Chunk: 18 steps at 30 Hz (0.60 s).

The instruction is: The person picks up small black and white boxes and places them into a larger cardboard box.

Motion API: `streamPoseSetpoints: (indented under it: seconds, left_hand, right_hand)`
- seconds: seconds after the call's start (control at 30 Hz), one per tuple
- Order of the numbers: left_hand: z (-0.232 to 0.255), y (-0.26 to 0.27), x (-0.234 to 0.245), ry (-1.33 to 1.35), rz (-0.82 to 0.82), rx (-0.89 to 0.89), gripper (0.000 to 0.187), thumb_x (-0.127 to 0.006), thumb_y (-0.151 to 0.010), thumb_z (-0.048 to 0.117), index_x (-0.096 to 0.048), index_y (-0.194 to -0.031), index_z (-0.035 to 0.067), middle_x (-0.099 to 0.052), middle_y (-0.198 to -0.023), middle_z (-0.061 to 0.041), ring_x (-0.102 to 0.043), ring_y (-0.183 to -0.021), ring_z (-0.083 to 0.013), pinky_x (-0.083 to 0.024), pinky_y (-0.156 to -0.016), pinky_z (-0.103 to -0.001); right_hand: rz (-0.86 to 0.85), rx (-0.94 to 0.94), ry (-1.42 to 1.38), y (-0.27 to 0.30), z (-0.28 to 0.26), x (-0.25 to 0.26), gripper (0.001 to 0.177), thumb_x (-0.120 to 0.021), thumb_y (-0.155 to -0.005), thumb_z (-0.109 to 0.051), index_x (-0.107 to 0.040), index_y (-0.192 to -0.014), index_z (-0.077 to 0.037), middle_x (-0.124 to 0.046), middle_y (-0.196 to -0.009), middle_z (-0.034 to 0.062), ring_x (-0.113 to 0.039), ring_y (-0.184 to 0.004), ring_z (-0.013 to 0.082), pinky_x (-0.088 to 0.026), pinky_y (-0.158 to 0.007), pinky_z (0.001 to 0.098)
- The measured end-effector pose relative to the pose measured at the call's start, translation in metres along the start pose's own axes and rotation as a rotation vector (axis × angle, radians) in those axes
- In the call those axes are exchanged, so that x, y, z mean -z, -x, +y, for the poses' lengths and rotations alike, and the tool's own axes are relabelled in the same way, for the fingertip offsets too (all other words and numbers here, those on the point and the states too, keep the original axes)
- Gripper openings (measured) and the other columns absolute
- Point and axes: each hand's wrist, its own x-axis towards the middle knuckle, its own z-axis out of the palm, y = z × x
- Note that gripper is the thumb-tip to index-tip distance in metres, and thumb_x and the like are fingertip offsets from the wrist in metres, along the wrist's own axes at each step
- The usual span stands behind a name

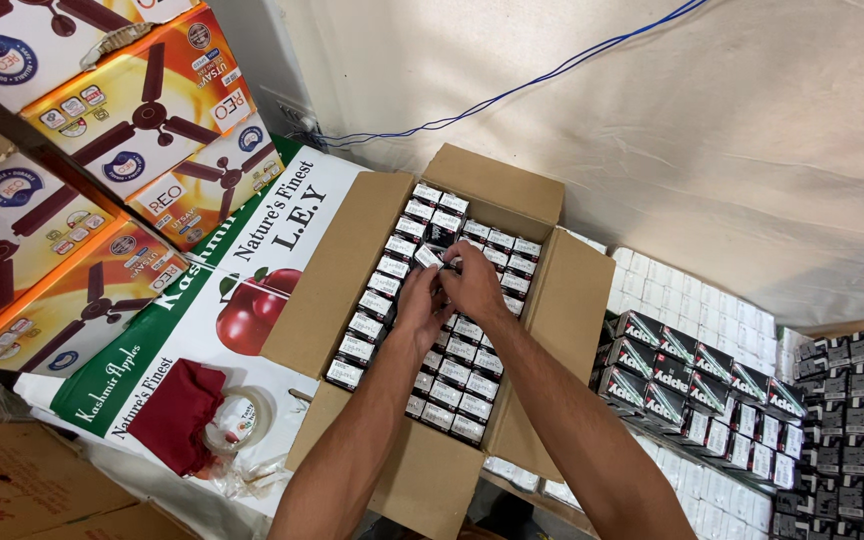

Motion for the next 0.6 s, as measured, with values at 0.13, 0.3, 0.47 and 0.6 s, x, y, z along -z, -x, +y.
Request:
streamPoseSetpoints:
  seconds: [0.13, 0.3, 0.47, 0.6]
  left_hand:
    - [-0.021, -0.036, 0.006, -0.030, 0.066, -0.049, 0.049, -0.078, -0.091, 0.035, -0.056, -0.130, 0.015, -0.061, -0.104, -0.004, -0.065, -0.090, -0.0208, -0.059, -0.076, -0.038]
    - [-0.024, -0.024, 0.003, -0.110, 0.164, -0.163, 0.033, -0.077, -0.091, 0.027, -0.059, -0.113, 0.010, -0.070, -0.097, -0.011, -0.072, -0.080, -0.0212, -0.061, -0.065, -0.036]
    - [-0.028, -0.004, -0.007, -0.123, 0.115, -0.171, 0.040, -0.076, -0.092, 0.033, -0.053, -0.113, 0.008, -0.067, -0.091, -0.007, -0.068, -0.078, -0.0163, -0.058, -0.067, -0.032]
    - [-0.029, 0.039, -0.019, -0.112, 0.042, -0.196, 0.030, -0.078, -0.092, 0.033, -0.060, -0.087, 0.009, -0.060, -0.073, -0.004, -0.061, -0.058, -0.0126, -0.054, -0.050, -0.025]
  right_hand:
    - [0.000, 0.068, 0.058, 0.017, -0.009, 0.005, 0.021, -0.061, -0.088, -0.013, -0.056, -0.108, -0.019, -0.064, -0.111, 0.0153, -0.064, -0.115, 0.0413, -0.054, -0.097, 0.0556]
    - [-0.075, 0.062, 0.047, 0.035, -0.003, 0.009, 0.026, -0.058, -0.090, -0.012, -0.055, -0.114, -0.020, -0.068, -0.115, 0.0168, -0.065, -0.118, 0.0378, -0.053, -0.099, 0.0541]
    - [-0.065, 0.091, 0.052, 0.049, 0.005, 0.031, 0.036, -0.063, -0.086, -0.014, -0.060, -0.122, -0.018, -0.067, -0.118, 0.0159, -0.067, -0.113, 0.0381, -0.055, -0.095, 0.0513]
    - [0.037, 0.146, 0.043, 0.067, 0.013, 0.058, 0.046, -0.067, -0.083, -0.013, -0.061, -0.128, -0.015, -0.062, -0.121, 0.0155, -0.067, -0.104, 0.0346, -0.056, -0.090, 0.0489]
